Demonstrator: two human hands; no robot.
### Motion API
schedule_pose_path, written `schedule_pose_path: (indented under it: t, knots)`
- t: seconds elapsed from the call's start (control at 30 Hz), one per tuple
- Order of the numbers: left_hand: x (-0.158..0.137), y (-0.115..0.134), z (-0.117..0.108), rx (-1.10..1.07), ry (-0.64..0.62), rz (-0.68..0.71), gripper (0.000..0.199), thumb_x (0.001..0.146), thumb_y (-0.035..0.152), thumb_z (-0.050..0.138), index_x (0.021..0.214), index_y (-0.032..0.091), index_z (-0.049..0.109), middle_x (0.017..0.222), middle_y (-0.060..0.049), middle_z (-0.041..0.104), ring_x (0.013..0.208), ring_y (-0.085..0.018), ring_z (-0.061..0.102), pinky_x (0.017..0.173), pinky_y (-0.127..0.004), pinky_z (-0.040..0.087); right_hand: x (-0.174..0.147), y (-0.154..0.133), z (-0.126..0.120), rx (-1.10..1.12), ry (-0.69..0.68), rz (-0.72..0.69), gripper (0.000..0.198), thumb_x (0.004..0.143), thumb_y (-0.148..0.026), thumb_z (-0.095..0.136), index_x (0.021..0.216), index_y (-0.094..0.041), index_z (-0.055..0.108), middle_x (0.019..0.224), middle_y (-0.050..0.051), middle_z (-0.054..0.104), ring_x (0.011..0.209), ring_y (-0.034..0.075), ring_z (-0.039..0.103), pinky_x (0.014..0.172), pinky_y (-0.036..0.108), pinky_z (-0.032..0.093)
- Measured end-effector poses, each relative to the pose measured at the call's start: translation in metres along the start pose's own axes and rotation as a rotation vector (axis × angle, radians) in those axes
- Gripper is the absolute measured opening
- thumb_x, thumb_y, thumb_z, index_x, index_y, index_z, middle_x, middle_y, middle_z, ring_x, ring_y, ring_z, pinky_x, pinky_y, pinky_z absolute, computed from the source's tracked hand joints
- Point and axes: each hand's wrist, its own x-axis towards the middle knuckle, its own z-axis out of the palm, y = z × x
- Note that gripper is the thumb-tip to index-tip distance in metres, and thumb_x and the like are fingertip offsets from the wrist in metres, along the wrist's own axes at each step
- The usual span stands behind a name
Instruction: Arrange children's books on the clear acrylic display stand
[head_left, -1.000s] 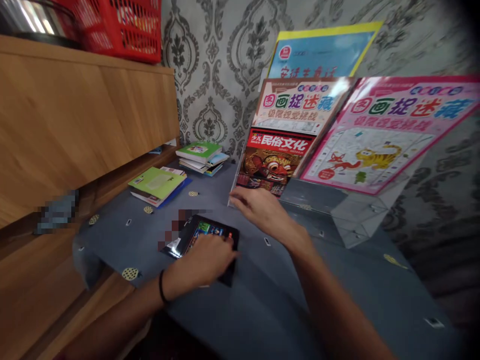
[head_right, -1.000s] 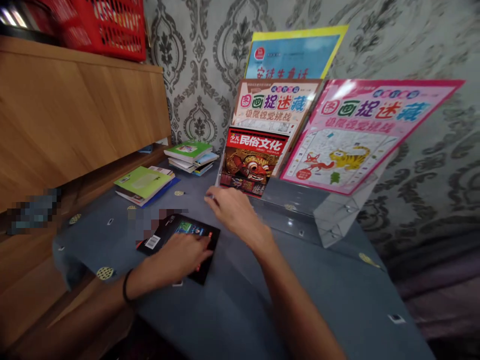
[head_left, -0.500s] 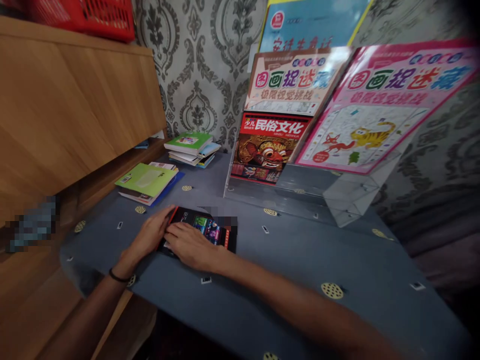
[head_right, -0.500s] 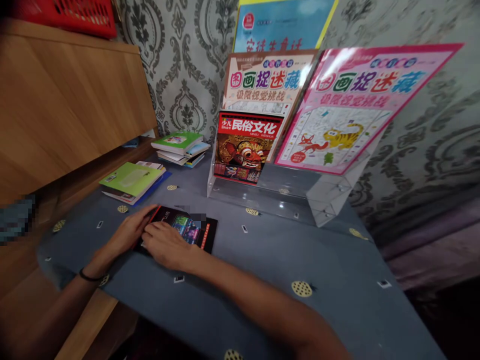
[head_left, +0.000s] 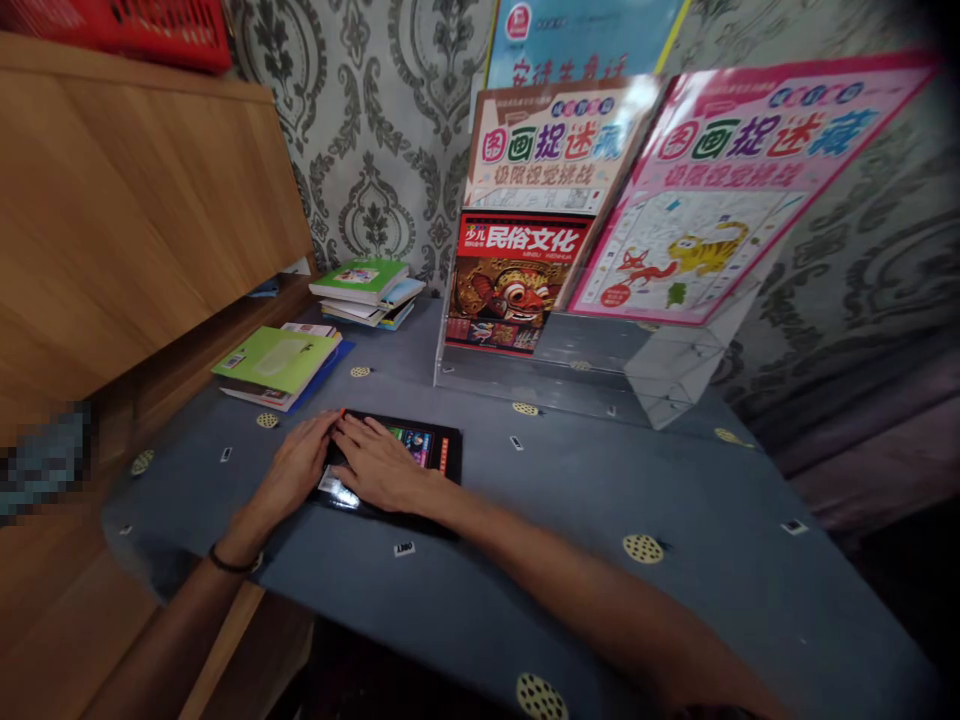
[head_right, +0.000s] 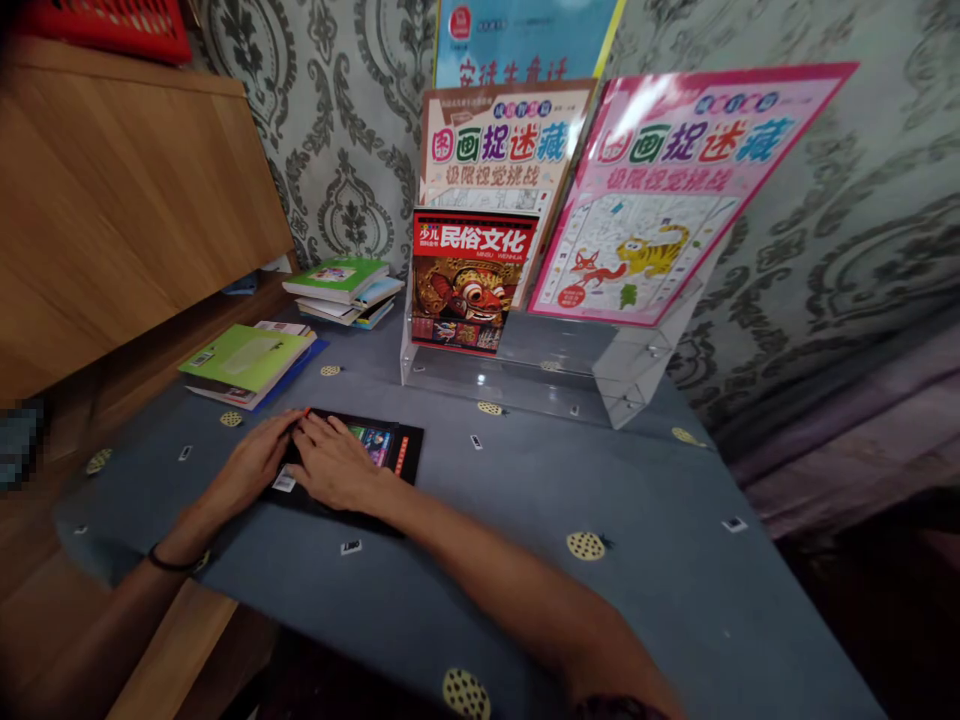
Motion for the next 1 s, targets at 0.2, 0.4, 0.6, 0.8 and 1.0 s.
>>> schedule_pose_path:
  t: [0.2,0.4,0.6,0.8,1.0]
  knots:
    - [-0.001,-0.003,0.003,0.045,-0.032,-0.003,0.046,0.099,0.031,0.031,0.135,0.018,0.056,0.139,-0.012,0.062,0.131,-0.024,0.055,0.115,-0.049,0.04,-0.018,0.022,-0.008,-0.034,-0.031,0.137,0.069,0.1,-0.05,0.046,0.149,-0.002,0.041,0.158,0.023,0.035,0.15,0.029,0.029,0.124,0.046,0.026]
    - [-0.001,-0.001,0.003,0.055,-0.026,-0.005,0.046,0.099,0.031,0.03,0.134,0.017,0.057,0.14,-0.012,0.061,0.131,-0.025,0.055,0.115,-0.05,0.041,-0.061,0.051,-0.024,-0.079,-0.015,0.207,0.066,0.103,-0.049,0.036,0.15,-0.003,0.039,0.158,0.023,0.035,0.15,0.03,0.029,0.123,0.05,0.026]
    - [0.0,0.001,0.001,0.064,-0.032,0.0,0.047,0.098,0.031,0.031,0.134,0.015,0.057,0.139,-0.013,0.062,0.13,-0.025,0.056,0.115,-0.05,0.04,-0.091,0.047,-0.027,-0.12,-0.033,0.178,0.065,0.104,-0.05,0.031,0.152,-0.006,0.037,0.161,0.021,0.031,0.152,0.029,0.021,0.123,0.054,0.024]
    - [0.005,-0.002,-0.006,-0.032,-0.077,-0.003,0.046,0.097,0.035,0.035,0.127,0.016,0.064,0.137,-0.011,0.064,0.13,-0.024,0.057,0.115,-0.047,0.041,-0.087,0.017,-0.021,-0.104,-0.132,0.0,0.059,0.104,-0.042,0.039,0.153,-0.009,0.036,0.161,0.017,0.033,0.152,0.027,0.023,0.124,0.051,0.023]
    - [0.008,-0.006,-0.011,-0.106,-0.091,-0.013,0.047,0.096,0.039,0.037,0.125,0.016,0.066,0.135,-0.011,0.065,0.129,-0.023,0.058,0.114,-0.046,0.042,-0.04,-0.028,-0.003,-0.055,-0.192,-0.272,0.054,0.104,-0.036,0.044,0.15,-0.01,0.041,0.157,0.013,0.041,0.15,0.022,0.029,0.125,0.046,0.022]
